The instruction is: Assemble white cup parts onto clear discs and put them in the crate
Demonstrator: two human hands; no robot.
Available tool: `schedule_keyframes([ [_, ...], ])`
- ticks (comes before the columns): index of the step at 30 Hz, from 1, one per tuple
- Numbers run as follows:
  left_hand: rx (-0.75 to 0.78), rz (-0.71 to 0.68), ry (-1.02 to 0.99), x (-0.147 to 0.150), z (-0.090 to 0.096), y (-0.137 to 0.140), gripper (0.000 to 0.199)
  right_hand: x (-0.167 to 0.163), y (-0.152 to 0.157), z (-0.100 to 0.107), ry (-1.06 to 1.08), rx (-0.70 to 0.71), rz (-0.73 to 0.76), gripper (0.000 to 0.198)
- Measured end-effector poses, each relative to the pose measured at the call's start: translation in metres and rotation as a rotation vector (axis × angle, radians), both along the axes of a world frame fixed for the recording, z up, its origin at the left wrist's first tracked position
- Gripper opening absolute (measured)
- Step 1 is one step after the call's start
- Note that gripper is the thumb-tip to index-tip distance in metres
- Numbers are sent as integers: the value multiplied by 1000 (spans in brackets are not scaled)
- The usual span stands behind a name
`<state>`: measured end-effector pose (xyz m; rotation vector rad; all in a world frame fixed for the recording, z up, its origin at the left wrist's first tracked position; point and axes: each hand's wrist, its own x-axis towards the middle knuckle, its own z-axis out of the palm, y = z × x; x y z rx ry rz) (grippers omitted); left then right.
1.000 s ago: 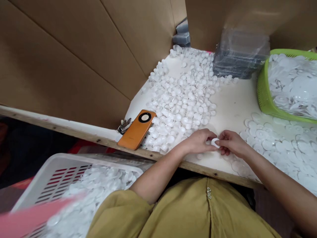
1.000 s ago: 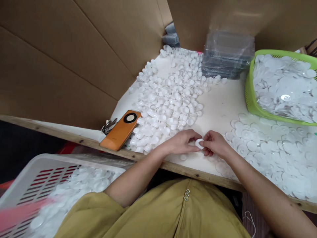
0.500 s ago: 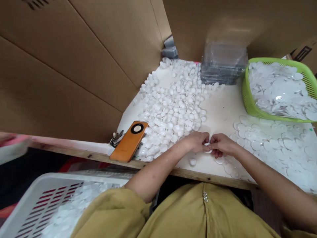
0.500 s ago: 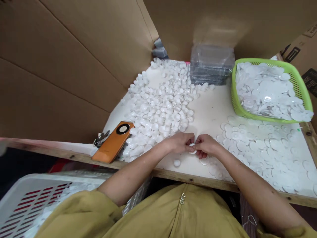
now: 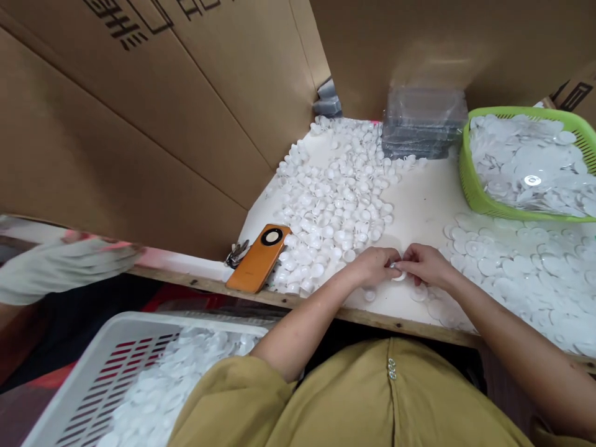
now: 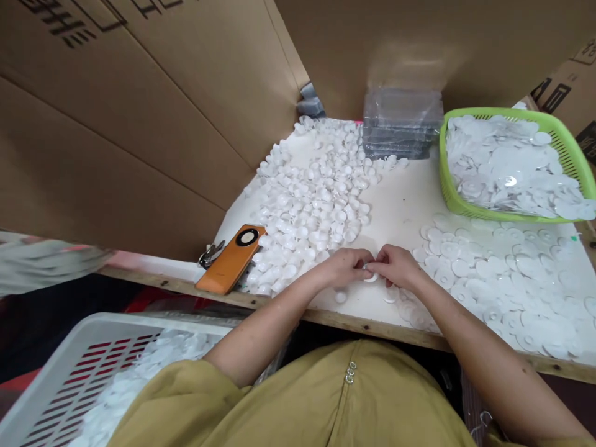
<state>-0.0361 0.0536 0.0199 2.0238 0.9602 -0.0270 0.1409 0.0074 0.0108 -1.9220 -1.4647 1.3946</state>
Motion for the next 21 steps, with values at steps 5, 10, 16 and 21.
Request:
schedule_keyframes([
  [5,-3,-55,-19,-2,-2,1,30,-7,5,-5,61,-137,18,24],
  [10,4,-56,123,5,-3,6,35,-3,11,-6,60,-193,66,29],
  [16,-22,-99,142,11,-1,11,40,-11,13,-1,-19,-168,87,27],
  [21,-40,24,-88,-15,7,-7,28,14,11,7,-111,130,91,21],
])
